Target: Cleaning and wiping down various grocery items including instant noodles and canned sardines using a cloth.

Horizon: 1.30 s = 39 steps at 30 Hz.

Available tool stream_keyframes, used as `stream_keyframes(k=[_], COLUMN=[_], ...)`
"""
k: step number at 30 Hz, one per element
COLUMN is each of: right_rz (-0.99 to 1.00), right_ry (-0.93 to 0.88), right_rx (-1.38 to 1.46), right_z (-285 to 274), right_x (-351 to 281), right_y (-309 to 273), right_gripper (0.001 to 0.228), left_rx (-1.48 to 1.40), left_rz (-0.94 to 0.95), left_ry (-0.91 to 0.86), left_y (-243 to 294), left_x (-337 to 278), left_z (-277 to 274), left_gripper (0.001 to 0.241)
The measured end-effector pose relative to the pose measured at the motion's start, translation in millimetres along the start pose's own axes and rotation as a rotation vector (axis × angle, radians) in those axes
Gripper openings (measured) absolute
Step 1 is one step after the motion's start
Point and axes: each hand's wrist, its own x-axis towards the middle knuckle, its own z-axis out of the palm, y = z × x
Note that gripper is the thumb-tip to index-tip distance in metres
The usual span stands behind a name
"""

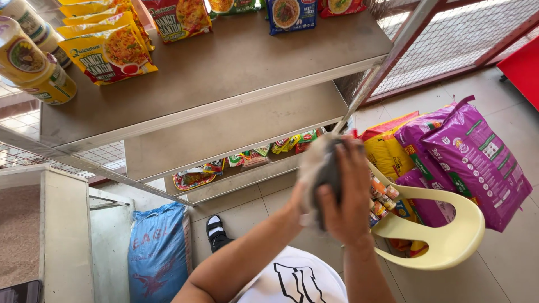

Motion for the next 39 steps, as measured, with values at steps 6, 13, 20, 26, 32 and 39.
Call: stream_keyframes(k=[6, 13, 20, 26, 32, 39], right_rz=[0.038, 0.076, -0.185, 0.223, -0.18, 0.17], right_ry=[-0.098, 0.064, -0.196, 0.06, -0.089, -0.026], right_rx=[-0.034, -0.035, -0.151, 0.18, -0.299, -0.081], right_z=[8, -1, -2, -8, -5, -10], right_x=[-4, 8, -8, 17, 20, 10], right_y=[19, 13, 27, 47, -21, 42], right_gripper=[0.064, 0.067, 0.06, 0.065, 0.069, 0.063], left_rx=[-0.188, -0.091, -0.305, -0.048, -0.033, -0.218], left_rz=[-0.027, -0.006, -0.037, -0.055, 0.192, -0.072], left_ry=[-0.247, -0.234, -0.333, -0.122, -0.341, -0.405], left_y=[53, 13, 68, 16, 15, 30], left_x=[-33, -9, -36, -27, -9, -31], left_z=[51, 9, 55, 60, 21, 61], left_gripper=[0.064, 0.062, 0.072, 0.069, 0.063, 0.081])
